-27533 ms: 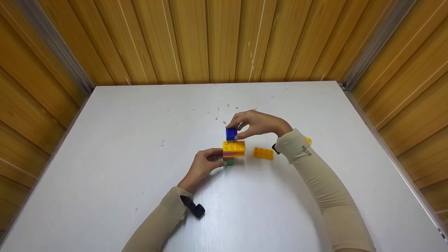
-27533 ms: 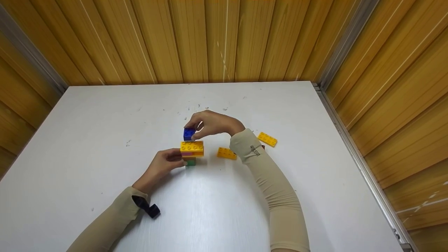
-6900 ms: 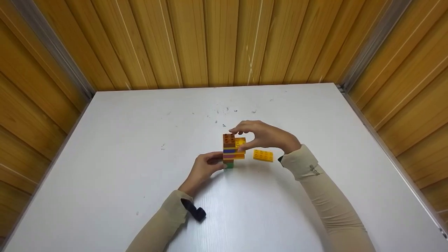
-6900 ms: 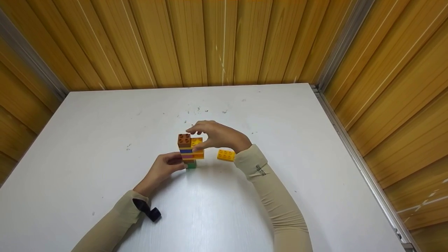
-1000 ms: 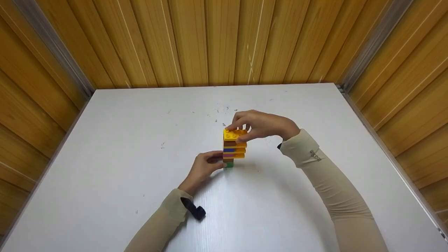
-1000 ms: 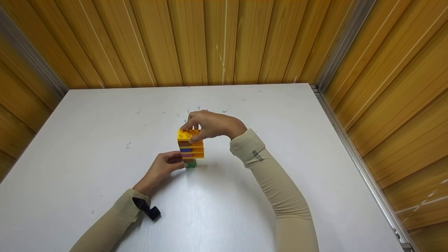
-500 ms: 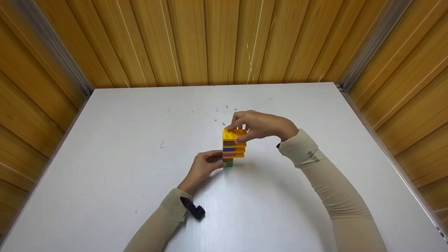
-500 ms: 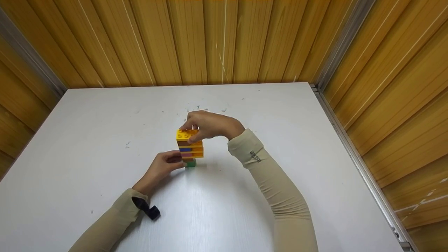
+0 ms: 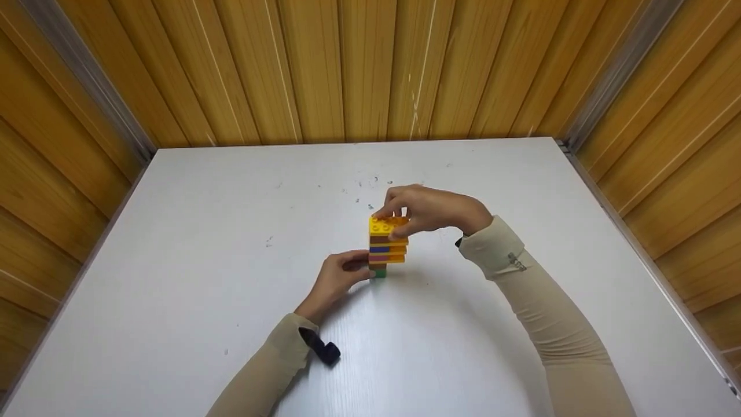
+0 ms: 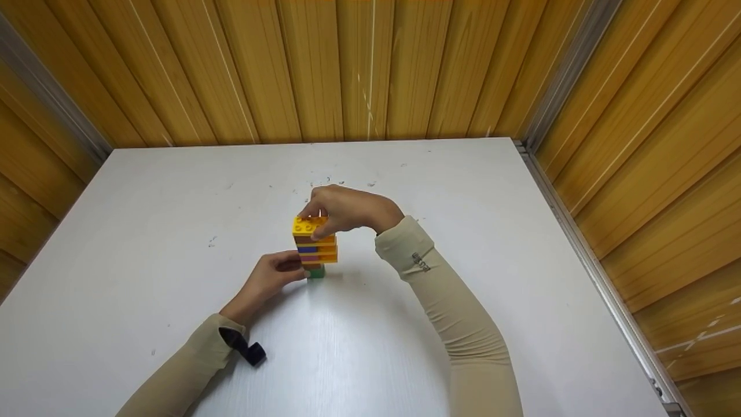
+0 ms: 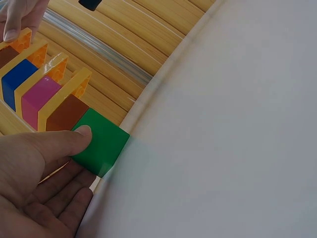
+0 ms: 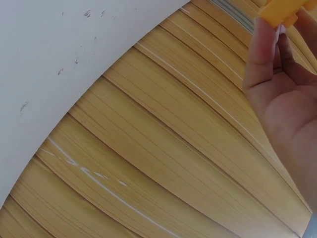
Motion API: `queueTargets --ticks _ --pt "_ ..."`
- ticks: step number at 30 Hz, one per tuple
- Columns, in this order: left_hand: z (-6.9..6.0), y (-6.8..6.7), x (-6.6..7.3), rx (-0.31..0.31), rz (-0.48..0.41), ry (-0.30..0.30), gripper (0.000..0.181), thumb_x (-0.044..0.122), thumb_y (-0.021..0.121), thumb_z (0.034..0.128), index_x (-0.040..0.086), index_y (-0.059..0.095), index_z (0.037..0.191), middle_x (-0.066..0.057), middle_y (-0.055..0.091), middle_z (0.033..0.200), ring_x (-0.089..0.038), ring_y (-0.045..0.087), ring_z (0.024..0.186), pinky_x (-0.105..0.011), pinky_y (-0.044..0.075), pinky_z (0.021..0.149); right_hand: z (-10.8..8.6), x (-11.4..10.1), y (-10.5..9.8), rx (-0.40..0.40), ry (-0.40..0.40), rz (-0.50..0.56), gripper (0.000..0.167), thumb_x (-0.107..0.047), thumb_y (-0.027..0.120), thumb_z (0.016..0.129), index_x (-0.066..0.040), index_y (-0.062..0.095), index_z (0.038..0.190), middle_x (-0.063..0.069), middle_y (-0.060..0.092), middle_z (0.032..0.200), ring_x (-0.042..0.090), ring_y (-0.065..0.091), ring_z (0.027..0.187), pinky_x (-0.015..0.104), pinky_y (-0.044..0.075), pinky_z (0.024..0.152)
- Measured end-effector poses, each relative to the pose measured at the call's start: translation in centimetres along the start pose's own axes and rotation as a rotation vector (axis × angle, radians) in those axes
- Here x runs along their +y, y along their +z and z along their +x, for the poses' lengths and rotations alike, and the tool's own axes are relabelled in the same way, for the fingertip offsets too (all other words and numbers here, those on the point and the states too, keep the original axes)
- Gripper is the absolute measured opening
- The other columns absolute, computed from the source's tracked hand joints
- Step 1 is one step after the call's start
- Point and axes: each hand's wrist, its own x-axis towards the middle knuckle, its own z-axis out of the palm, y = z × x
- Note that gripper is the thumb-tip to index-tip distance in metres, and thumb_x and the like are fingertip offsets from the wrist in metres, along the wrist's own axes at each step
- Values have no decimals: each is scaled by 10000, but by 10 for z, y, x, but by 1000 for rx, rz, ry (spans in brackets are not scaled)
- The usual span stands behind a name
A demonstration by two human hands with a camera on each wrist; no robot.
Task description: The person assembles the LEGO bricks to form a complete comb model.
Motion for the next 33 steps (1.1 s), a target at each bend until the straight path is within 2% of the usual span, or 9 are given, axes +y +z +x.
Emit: queueTargets --ticks 5,12,19,27,33 --pt "0 -2 0 -11 -11 16 422 118 723 844 80 631 1254 -85 664 1225 -206 636 1120 -327 507 983 1 -5 0 0 15 -27 448 -202 721 858 -138 623 1291 63 593 1062 225 565 971 326 508 794" --pt "-1 -3 -2 -19 -18 -1 418 130 720 847 101 632 1255 -66 666 1223 -188 636 1112 -316 508 977 2 -8 0 -13 32 -46 447 -191 717 860 -137 620 1293 64 589 1056 222 561 970 304 488 775" --pt "-5 -7 1 -6 -22 34 429 114 725 841 47 626 1253 -132 663 1219 -249 634 1120 -355 505 983 7 -9 1 -15 25 -38 449 -192 715 861 -132 617 1296 73 596 1069 227 560 980 311 494 792" --pt "-5 -16 -4 23 -2 -16 407 133 725 844 85 638 1239 -84 667 1210 -211 636 1099 -346 506 980 17 -10 1 -40 -9 -24 457 -203 703 877 -141 599 1318 82 588 1107 231 548 998 332 514 821" --pt "-4 -19 -5 28 -11 -42 397 130 730 839 85 639 1223 -85 666 1201 -215 637 1092 -339 512 971 22 -8 3 -25 -47 -54 449 -186 692 887 -138 594 1322 78 587 1114 229 549 1001 348 505 848"
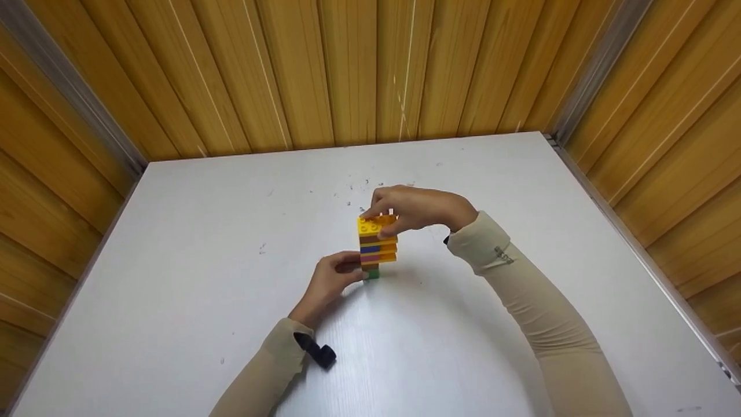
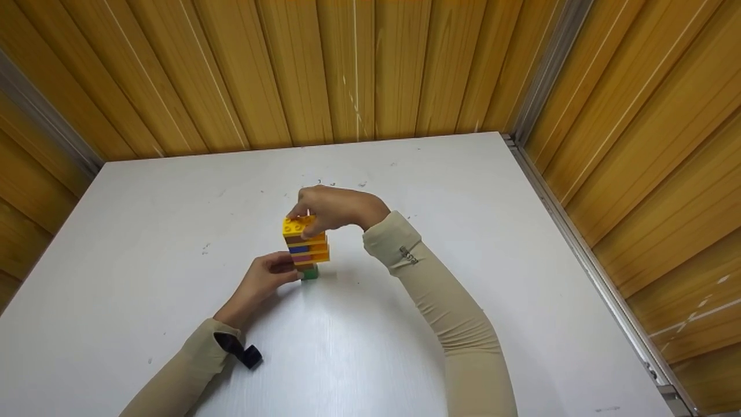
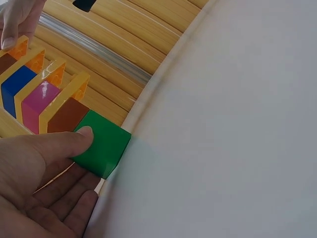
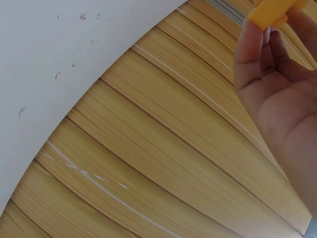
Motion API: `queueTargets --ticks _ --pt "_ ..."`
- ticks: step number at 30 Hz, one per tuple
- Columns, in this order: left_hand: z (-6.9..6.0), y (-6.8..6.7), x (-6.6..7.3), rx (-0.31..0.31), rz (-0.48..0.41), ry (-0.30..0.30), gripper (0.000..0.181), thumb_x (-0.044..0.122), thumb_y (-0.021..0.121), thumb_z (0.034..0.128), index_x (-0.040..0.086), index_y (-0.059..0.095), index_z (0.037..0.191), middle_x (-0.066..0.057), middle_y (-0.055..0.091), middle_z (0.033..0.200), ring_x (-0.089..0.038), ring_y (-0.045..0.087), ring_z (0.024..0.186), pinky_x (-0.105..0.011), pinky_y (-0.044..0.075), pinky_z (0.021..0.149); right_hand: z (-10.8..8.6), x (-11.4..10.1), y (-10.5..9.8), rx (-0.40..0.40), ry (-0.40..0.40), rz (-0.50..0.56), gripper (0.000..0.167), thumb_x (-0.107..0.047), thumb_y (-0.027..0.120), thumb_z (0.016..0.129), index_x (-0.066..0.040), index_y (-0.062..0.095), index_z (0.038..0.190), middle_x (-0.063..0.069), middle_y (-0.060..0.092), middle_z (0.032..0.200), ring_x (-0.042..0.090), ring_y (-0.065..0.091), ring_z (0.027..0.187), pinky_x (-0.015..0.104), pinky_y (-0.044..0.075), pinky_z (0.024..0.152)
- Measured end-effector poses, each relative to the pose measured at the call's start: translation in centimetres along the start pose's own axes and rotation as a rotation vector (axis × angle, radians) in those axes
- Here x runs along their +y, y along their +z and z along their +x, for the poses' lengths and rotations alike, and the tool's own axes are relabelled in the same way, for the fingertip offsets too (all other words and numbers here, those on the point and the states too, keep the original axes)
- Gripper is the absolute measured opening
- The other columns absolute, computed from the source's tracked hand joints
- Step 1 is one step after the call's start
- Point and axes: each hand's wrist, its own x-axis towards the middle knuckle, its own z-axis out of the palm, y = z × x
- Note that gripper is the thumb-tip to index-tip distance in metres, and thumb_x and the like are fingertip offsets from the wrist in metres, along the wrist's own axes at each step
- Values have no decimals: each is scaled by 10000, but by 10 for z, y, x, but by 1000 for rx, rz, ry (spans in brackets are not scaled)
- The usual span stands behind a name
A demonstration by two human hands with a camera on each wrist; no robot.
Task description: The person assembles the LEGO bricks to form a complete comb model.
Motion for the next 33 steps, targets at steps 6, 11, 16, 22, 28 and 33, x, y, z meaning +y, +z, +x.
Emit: queueTargets --ticks 6,11,16,22,28,33 --pt "3 -1 5 16 1 27 367 82 708 846 57 637 1205 -105 664 1186 -222 642 1072 -328 528 942 2 4 2 60 -29 18 432 -159 676 896 -107 595 1317 84 591 1122 235 558 1018 377 517 893" --pt "8 -3 8 32 23 58 383 43 689 852 68 617 1228 -104 652 1203 -230 640 1085 -333 525 951 3 9 5 134 -57 43 398 -146 670 898 -95 618 1289 91 603 1131 236 552 1014 373 508 891" --pt "12 -4 10 37 43 63 398 45 683 862 99 605 1248 -94 642 1230 -235 630 1125 -338 510 980 6 17 9 200 -73 57 393 -166 669 903 -89 619 1285 96 603 1164 239 550 1051 387 499 924" --pt "17 -6 9 31 59 58 404 60 661 889 110 590 1284 -91 633 1258 -238 615 1155 -347 494 1005 10 30 19 308 -102 138 388 -208 667 907 -71 625 1268 96 611 1195 243 567 1101 406 501 938" --pt "24 -6 11 28 89 25 441 77 640 909 115 557 1340 -82 608 1305 -231 603 1164 -358 479 1024 14 48 36 448 -88 259 520 -323 671 896 -119 547 1359 104 560 1316 228 534 1199 442 457 1028" --pt "28 -6 12 29 107 13 456 81 625 920 112 534 1365 -83 593 1329 -228 594 1174 -363 467 1038 17 62 49 531 -52 370 629 -353 683 880 -156 458 1433 67 490 1400 219 492 1204 446 466 1011"
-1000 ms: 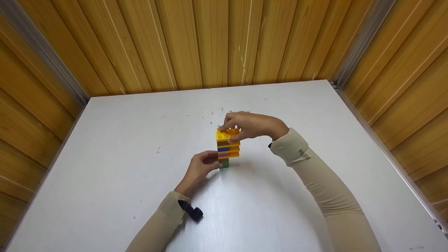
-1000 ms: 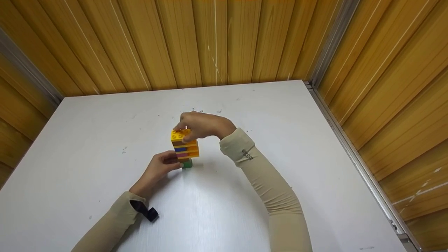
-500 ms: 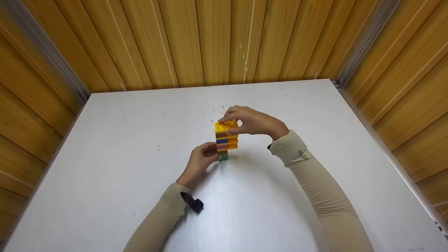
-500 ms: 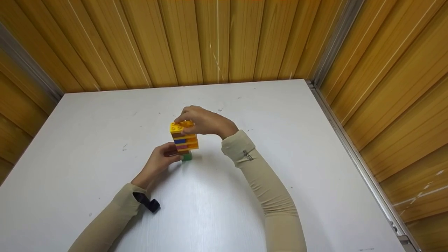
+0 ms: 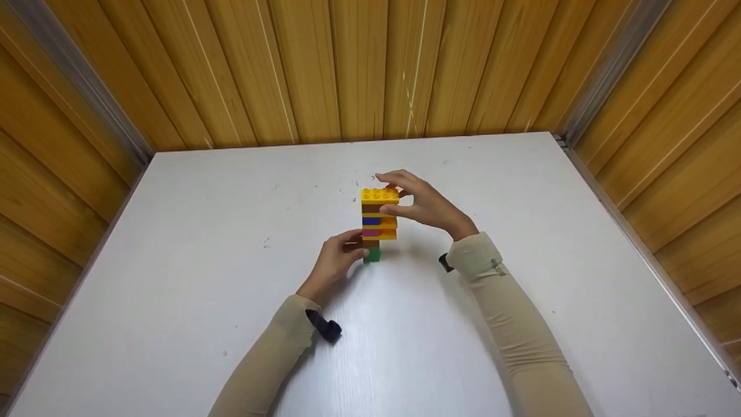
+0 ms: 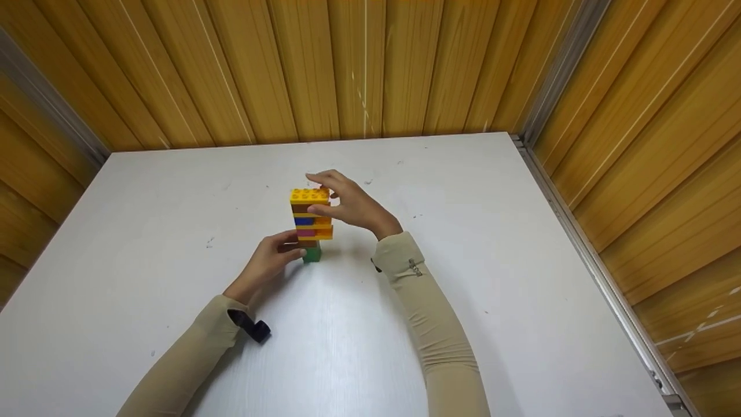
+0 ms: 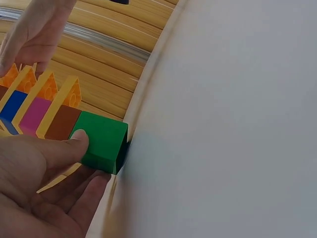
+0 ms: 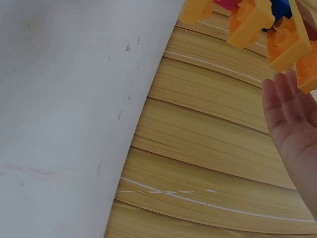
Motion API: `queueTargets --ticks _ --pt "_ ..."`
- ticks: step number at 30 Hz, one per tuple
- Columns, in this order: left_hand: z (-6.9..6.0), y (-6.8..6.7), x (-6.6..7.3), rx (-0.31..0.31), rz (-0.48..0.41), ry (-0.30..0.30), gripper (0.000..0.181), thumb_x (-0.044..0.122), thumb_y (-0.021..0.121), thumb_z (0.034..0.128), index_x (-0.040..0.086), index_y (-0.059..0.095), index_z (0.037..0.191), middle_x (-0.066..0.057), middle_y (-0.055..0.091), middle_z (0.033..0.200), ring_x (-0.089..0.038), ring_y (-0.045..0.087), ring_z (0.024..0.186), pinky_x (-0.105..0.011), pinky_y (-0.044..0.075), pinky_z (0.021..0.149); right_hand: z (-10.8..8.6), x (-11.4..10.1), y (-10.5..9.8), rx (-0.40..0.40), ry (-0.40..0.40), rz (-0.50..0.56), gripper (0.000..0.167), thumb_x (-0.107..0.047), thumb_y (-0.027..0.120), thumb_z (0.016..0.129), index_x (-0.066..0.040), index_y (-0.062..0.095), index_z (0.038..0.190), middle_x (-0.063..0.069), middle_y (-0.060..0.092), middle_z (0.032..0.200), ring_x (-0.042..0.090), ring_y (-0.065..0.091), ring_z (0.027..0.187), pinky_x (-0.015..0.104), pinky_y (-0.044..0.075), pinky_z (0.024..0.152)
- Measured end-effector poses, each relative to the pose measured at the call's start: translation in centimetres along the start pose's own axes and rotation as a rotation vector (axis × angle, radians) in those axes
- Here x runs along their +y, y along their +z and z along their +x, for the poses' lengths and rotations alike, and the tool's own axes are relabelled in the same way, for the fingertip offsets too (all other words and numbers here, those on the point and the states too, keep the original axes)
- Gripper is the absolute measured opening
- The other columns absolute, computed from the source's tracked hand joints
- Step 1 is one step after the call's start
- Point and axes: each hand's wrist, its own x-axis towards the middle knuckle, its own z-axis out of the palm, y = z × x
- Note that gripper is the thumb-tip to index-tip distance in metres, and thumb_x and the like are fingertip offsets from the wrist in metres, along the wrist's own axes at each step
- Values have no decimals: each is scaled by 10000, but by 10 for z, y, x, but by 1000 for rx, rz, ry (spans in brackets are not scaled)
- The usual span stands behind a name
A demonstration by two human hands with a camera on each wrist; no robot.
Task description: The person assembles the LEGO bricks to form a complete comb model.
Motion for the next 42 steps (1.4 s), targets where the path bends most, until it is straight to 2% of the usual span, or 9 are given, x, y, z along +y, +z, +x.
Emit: queueTargets --ticks 7,12,18,25,33,38,42 --pt "3 3 0 13 -3 7 463 95 636 915 86 532 1366 -116 593 1326 -261 598 1174 -374 471 1033 -7 20 8 52 120 87 743 -375 699 863 -209 346 1495 53 445 1440 236 491 1206 420 459 1035" --pt "5 3 1 17 -8 15 477 112 644 913 68 522 1372 -124 601 1314 -270 600 1175 -370 486 1015 -13 28 13 40 204 154 790 -324 710 861 -199 288 1517 78 382 1491 269 492 1233 425 459 1042" --pt "12 3 2 28 7 -8 475 142 642 919 76 523 1374 -110 603 1320 -255 603 1169 -370 492 1006 -17 38 17 12 292 203 890 -369 739 830 -190 227 1535 77 410 1464 253 512 1223 400 470 1034" --pt "18 4 2 64 -2 -70 479 166 645 919 104 526 1379 -85 612 1311 -231 600 1148 -354 508 983 -14 47 26 -14 306 183 829 -235 696 884 -157 198 1542 104 452 1435 268 536 1214 410 469 1034" --pt "20 8 2 115 -53 -72 485 151 671 898 127 544 1365 -81 631 1283 -228 626 1116 -315 551 897 -7 47 28 6 323 156 774 -120 641 917 -138 186 1543 141 450 1435 288 536 1221 413 456 1048" --pt "23 9 3 163 -92 -75 499 144 687 881 138 546 1359 -69 620 1313 -227 655 1087 -295 572 837 -2 51 28 7 364 136 764 -135 635 921 -148 190 1543 132 449 1449 273 548 1221 392 447 1057" --pt "27 11 4 187 -84 -76 489 151 693 876 140 556 1346 -65 615 1318 -218 652 1105 -295 566 854 1 54 27 12 397 149 760 -156 630 922 -149 191 1542 137 443 1459 283 535 1239 395 442 1062"
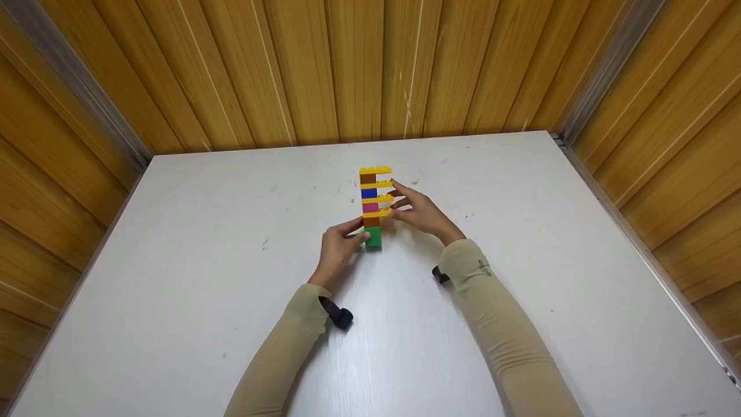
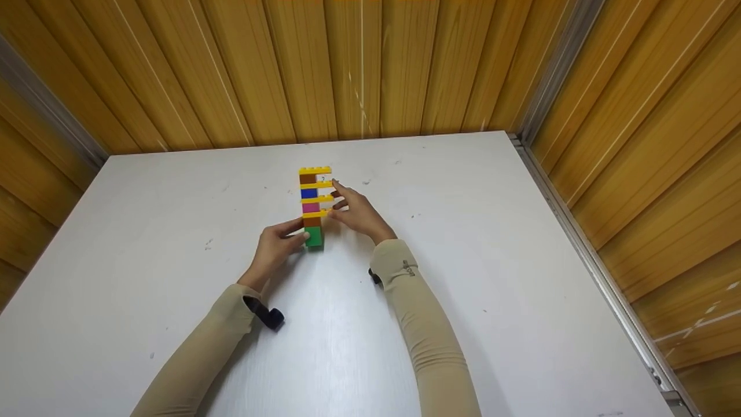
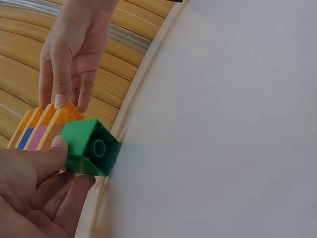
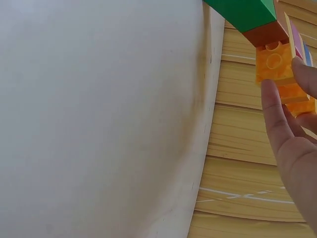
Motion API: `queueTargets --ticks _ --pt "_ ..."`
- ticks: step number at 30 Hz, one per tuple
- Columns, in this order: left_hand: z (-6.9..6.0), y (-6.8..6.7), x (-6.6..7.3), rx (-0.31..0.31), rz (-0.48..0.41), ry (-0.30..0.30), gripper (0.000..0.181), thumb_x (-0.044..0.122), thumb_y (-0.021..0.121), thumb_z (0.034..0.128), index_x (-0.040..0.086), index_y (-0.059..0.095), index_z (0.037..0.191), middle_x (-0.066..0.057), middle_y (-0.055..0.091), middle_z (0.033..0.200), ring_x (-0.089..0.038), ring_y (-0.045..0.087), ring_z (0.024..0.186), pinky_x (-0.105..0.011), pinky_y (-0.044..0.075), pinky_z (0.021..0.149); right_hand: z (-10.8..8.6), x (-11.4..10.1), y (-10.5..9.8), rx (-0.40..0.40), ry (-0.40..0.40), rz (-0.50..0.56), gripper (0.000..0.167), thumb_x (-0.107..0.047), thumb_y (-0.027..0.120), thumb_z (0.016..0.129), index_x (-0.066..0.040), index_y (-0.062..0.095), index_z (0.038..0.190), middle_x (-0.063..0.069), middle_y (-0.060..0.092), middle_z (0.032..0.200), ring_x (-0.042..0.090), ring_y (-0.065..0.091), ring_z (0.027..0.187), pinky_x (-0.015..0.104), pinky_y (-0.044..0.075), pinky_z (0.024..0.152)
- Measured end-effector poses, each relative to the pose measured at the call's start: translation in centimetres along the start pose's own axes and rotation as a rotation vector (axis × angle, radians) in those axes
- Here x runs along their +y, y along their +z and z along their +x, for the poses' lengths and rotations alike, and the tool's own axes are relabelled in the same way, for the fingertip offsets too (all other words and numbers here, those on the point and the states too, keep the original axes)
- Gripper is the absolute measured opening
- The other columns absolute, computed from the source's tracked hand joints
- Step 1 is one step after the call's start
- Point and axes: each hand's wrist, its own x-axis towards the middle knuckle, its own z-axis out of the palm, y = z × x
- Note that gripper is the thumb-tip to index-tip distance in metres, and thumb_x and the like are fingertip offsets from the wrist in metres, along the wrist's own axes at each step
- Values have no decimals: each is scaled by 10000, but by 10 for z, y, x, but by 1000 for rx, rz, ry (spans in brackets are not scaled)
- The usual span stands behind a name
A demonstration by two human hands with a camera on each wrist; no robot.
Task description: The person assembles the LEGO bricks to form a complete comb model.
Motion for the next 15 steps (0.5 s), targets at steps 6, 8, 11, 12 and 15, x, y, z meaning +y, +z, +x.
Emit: queueTargets --ticks 6,8,11,12,15 --pt "4 1 0 5 20 4 450 166 690 879 139 584 1316 -51 635 1289 -191 637 1128 -293 555 882 6 2 -1 -11 100 13 763 -229 622 925 -212 176 1543 114 433 1472 278 497 1279 396 430 1075" --pt "5 1 1 5 28 5 439 175 688 881 143 592 1308 -39 642 1280 -178 629 1137 -288 551 888 8 4 -1 -13 130 13 760 -264 620 924 -238 178 1541 105 434 1473 275 486 1286 398 420 1085" --pt "6 1 1 5 37 14 416 178 682 886 138 606 1293 -37 654 1261 -174 630 1129 -289 549 893 9 6 -2 -17 142 17 747 -304 611 929 -237 186 1540 109 434 1474 283 475 1291 416 395 1106" --pt "7 1 1 6 43 21 408 179 680 888 134 611 1288 -39 659 1253 -172 630 1127 -290 547 898 10 7 -2 -18 140 15 740 -313 607 932 -231 191 1539 114 433 1475 287 474 1292 422 386 1112" --pt "9 1 2 10 56 39 374 174 675 895 110 632 1261 -56 675 1221 -175 641 1106 -299 545 905 11 9 -2 -22 123 20 705 -306 589 950 -193 210 1534 141 421 1486 303 476 1292 434 361 1129"
